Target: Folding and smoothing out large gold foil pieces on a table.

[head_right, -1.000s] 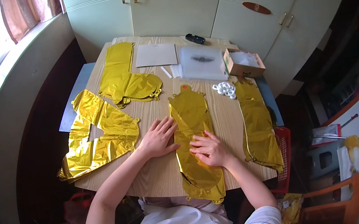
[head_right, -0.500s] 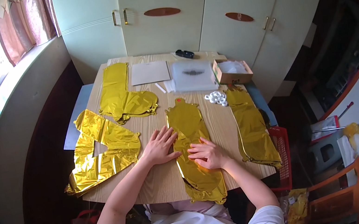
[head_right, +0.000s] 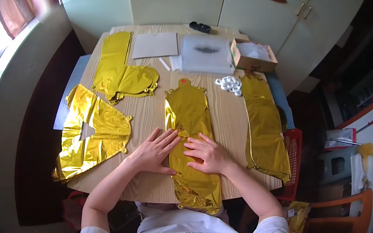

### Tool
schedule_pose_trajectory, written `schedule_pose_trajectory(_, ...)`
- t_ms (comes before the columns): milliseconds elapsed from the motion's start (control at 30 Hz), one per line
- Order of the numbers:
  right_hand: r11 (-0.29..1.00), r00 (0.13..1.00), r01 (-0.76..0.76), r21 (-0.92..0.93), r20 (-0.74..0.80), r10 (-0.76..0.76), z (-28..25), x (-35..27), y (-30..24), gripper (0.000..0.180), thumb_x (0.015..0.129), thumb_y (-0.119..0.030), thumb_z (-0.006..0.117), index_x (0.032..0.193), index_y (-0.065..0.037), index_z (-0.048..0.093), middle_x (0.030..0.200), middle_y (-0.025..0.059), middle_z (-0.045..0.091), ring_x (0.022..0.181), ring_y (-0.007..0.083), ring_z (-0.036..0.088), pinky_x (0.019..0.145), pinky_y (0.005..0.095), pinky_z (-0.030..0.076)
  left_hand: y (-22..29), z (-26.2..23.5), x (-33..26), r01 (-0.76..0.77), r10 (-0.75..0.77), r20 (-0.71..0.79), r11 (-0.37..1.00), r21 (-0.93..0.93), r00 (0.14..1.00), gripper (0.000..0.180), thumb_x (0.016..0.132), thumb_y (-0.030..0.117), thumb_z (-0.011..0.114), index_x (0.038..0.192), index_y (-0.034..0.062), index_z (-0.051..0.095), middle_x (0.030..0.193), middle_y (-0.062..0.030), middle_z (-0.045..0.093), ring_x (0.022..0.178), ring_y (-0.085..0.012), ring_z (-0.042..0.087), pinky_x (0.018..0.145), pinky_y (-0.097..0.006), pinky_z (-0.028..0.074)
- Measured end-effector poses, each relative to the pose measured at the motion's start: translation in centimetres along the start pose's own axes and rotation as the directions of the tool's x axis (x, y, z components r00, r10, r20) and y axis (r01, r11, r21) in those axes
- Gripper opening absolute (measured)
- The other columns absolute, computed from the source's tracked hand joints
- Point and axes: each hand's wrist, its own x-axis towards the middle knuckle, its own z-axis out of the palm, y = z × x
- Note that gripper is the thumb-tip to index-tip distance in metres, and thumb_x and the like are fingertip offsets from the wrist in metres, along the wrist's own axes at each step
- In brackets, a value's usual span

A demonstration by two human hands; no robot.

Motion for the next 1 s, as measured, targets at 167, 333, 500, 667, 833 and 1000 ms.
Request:
schedule_pose_trajectory(167, 0.999, 1.000, -0.010, 0.037, 0.000, 0.010, 0.24, -0.20, 0.51, 0.035, 0.076, -0.031, 0.080, 0.103, -0.010, 0.073, 0.122, 0.0089, 0.067, 0.124, 0.0266, 0.058, 0.111, 0.0499, 0.037, -0.12, 0.15, 0.21, 0.009, -0.009, 0.029, 1.000, -0.015, 1.000, 0.100, 0.083, 0.073, 0.052, 0.153, 0.0064, 0.025, 0.158, -0.0179, 0.027, 0.147, -0.0319, 0.024, 0.119, -0.055, 0.015)
schedule_pose_trajectory(333, 0.997, 1.000, -0.013, 0.079, -0.008, 0.014, 0.26, -0.12, 0.74, 0.032, 0.075, -0.027, 0.081, 0.100, -0.008, 0.073, 0.118, 0.0094, 0.069, 0.122, 0.0275, 0.059, 0.110, 0.0506, 0.038, -0.42, -0.05, 0.32, 0.018, -0.015, 0.061, 0.998, -0.053, 0.998, 0.095, 0.087, 0.071, 0.048, 0.154, 0.0082, 0.023, 0.159, -0.0170, 0.023, 0.147, -0.0337, 0.022, 0.119, -0.056, 0.013)
schedule_pose_trajectory(500, 0.993, 0.999, -0.041, 0.109, -0.008, 0.042, 0.36, -0.17, 0.95, 0.025, 0.076, -0.022, 0.078, 0.097, -0.008, 0.073, 0.117, 0.0095, 0.069, 0.122, 0.0271, 0.059, 0.110, 0.0506, 0.038, -0.37, -0.18, 0.42, 0.019, -0.016, 0.051, 0.998, -0.052, 0.999, 0.097, 0.086, 0.073, 0.048, 0.154, 0.0091, 0.023, 0.158, -0.0176, 0.024, 0.147, -0.0376, 0.021, 0.119, -0.056, 0.013)
schedule_pose_trajectory(667, 0.991, 0.998, -0.055, 0.118, 0.006, 0.055, 0.36, -0.29, 1.04, 0.021, 0.080, -0.021, 0.075, 0.096, -0.008, 0.073, 0.117, 0.0086, 0.069, 0.123, 0.0261, 0.059, 0.112, 0.0495, 0.037, -0.20, -0.15, 0.53, 0.005, -0.002, 0.051, 0.999, -0.052, 0.999, 0.098, 0.085, 0.073, 0.050, 0.154, 0.0097, 0.023, 0.158, -0.0178, 0.024, 0.147, -0.0382, 0.021, 0.118, -0.056, 0.014)
schedule_pose_trajectory(833, 0.992, 0.998, -0.054, 0.112, -0.002, 0.055, 0.44, -0.21, 0.97, 0.021, 0.080, -0.021, 0.075, 0.095, -0.008, 0.073, 0.116, 0.0087, 0.070, 0.123, 0.0260, 0.059, 0.111, 0.0496, 0.037, -0.08, -0.19, 0.48, 0.006, -0.005, 0.031, 0.999, -0.033, 0.999, 0.098, 0.083, 0.073, 0.052, 0.153, 0.0097, 0.026, 0.156, -0.0176, 0.029, 0.146, -0.0365, 0.023, 0.119, -0.055, 0.015)
schedule_pose_trajectory(1000, 0.993, 0.998, -0.056, 0.106, -0.005, 0.057, 0.42, -0.13, 0.90, 0.021, 0.080, -0.021, 0.075, 0.096, -0.008, 0.073, 0.115, 0.0083, 0.070, 0.122, 0.0254, 0.059, 0.111, 0.0496, 0.037, 0.06, -0.38, 0.52, 0.016, -0.014, 0.067, 0.999, -0.039, 0.998, 0.108, 0.076, 0.076, 0.059, 0.154, 0.0089, 0.025, 0.158, -0.0178, 0.025, 0.147, -0.0379, 0.020, 0.119, -0.056, 0.014)
